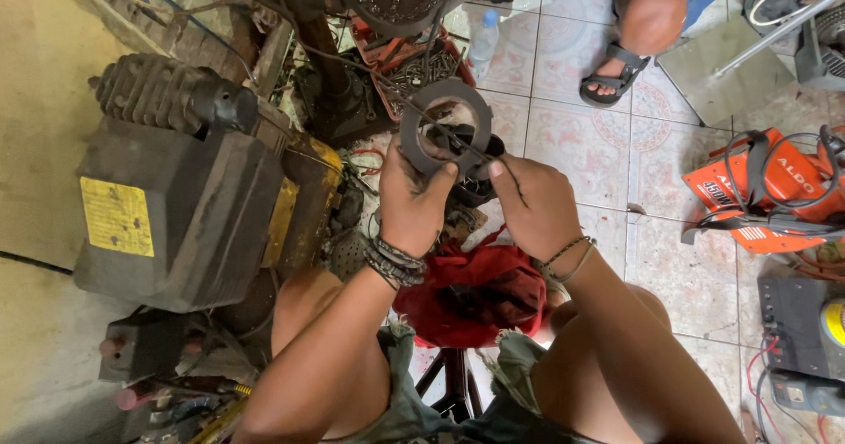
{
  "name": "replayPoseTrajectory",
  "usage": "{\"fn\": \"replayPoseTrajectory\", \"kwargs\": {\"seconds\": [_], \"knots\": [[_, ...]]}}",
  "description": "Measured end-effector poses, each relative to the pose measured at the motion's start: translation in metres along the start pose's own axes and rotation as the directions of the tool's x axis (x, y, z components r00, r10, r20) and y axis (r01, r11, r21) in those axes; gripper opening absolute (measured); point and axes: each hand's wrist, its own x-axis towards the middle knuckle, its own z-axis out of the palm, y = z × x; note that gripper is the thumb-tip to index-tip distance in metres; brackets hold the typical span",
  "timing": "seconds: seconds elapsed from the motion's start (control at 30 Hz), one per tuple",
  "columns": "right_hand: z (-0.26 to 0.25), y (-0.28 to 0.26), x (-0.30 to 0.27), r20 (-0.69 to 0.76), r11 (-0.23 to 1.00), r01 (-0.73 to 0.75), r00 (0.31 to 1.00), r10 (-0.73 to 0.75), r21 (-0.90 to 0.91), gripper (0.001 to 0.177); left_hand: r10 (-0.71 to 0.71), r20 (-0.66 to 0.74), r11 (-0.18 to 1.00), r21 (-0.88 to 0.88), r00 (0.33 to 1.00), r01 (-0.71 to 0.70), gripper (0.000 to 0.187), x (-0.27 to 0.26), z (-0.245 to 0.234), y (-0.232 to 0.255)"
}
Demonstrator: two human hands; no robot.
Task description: The person holds a dark, circular mechanical part in their left hand and uses a metal rod in their right hand to scrape and clean the inner surface of the part. The person rotates the part to access different areas while continuing to scrape away debris.
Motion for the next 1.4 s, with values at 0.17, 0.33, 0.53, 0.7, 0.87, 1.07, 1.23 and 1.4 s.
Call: {"fn": "replayPoseTrajectory", "kwargs": {"seconds": [0.17, 0.33, 0.53, 0.7, 0.87, 1.07, 1.23, 1.4], "knots": [[-0.006, -0.002, 0.001, 0.000, 1.000, 0.008, 1.000, -0.008, -0.003, 0.047, 0.007, -0.036, 1.000, 0.012, 0.999, -0.006, 0.023, 0.003, -0.003, 0.010], [0.001, 0.004, 0.001, 0.027, 1.000, 0.001, 1.000, -0.001, 0.021, 0.049, -0.032, -0.003, 0.999, -0.035, 0.999, 0.032, 0.020, -0.005, -0.003, -0.011], [-0.004, 0.003, 0.001, 0.016, 1.000, 0.001, 1.000, -0.001, 0.007, 0.046, -0.001, -0.041, 0.999, -0.050, 0.999, -0.001, 0.021, 0.000, -0.007, -0.009], [-0.002, 0.003, 0.001, 0.005, 0.999, 0.031, 1.000, -0.031, -0.026, 0.047, -0.006, -0.049, 1.000, -0.029, 0.999, 0.004, 0.021, -0.001, -0.006, -0.001], [-0.004, -0.008, 0.001, 0.004, 0.999, 0.022, 1.000, -0.022, -0.038, 0.047, -0.036, -0.098, 0.997, -0.069, 0.995, 0.029, 0.020, 0.000, -0.008, 0.003], [0.000, -0.004, 0.001, 0.012, 0.999, 0.034, 0.999, -0.034, -0.021, 0.047, -0.020, -0.158, 0.999, -0.028, 0.987, 0.016, 0.020, 0.003, -0.016, 0.014], [0.006, -0.001, 0.000, 0.027, 0.997, 0.043, 0.999, -0.041, -0.060, 0.048, -0.071, -0.146, 0.993, 0.082, 0.987, 0.084, 0.026, -0.006, -0.012, 0.014], [0.006, 0.002, 0.000, 0.023, 0.996, 0.065, 0.998, -0.064, -0.053, 0.046, -0.044, -0.158, 0.998, 0.043, 0.986, 0.051, 0.020, -0.004, -0.015, 0.026]]}}
